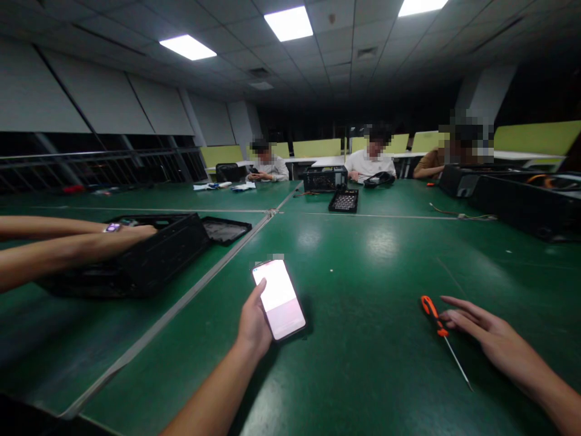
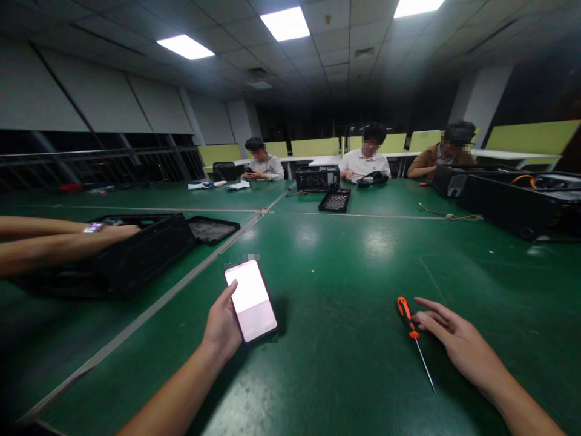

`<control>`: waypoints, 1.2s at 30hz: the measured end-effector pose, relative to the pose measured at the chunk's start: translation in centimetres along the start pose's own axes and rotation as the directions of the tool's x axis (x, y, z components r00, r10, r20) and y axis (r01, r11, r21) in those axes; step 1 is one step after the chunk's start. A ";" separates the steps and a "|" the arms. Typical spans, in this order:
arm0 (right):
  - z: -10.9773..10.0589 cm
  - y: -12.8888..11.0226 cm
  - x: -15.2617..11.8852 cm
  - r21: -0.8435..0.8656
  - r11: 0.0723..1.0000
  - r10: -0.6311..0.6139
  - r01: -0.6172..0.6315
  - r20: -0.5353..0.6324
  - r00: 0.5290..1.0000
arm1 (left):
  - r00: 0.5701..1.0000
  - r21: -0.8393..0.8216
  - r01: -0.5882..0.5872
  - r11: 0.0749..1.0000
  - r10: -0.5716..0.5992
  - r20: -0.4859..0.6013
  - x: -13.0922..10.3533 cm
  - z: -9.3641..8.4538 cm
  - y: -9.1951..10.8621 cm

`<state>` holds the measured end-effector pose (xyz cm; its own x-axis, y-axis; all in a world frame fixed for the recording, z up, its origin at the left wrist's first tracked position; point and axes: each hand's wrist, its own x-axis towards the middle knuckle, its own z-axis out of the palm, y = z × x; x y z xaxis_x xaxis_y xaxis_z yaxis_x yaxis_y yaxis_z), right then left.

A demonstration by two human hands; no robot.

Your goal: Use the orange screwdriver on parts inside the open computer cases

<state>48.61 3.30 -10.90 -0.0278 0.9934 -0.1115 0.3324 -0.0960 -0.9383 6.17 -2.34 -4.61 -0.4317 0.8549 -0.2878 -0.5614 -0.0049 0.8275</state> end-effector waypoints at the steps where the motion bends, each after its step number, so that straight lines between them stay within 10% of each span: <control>1: 0.0 0.0 0.0 0.005 1.000 0.001 -0.001 0.002 1.000 | 1.000 0.001 -0.009 1.000 0.009 0.004 0.0 -0.1 0.0; 36: 0.0 -0.1 -0.1 -0.074 0.996 -0.049 0.049 0.000 0.999 | 0.990 -0.073 0.009 0.997 0.002 0.140 -0.3 -0.1 -0.2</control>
<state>48.56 3.20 -10.83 -0.0439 0.9969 -0.0652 0.3999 -0.0423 -0.9156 6.34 -2.63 -4.75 -0.3297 0.9190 -0.2163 -0.6150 -0.0353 0.7877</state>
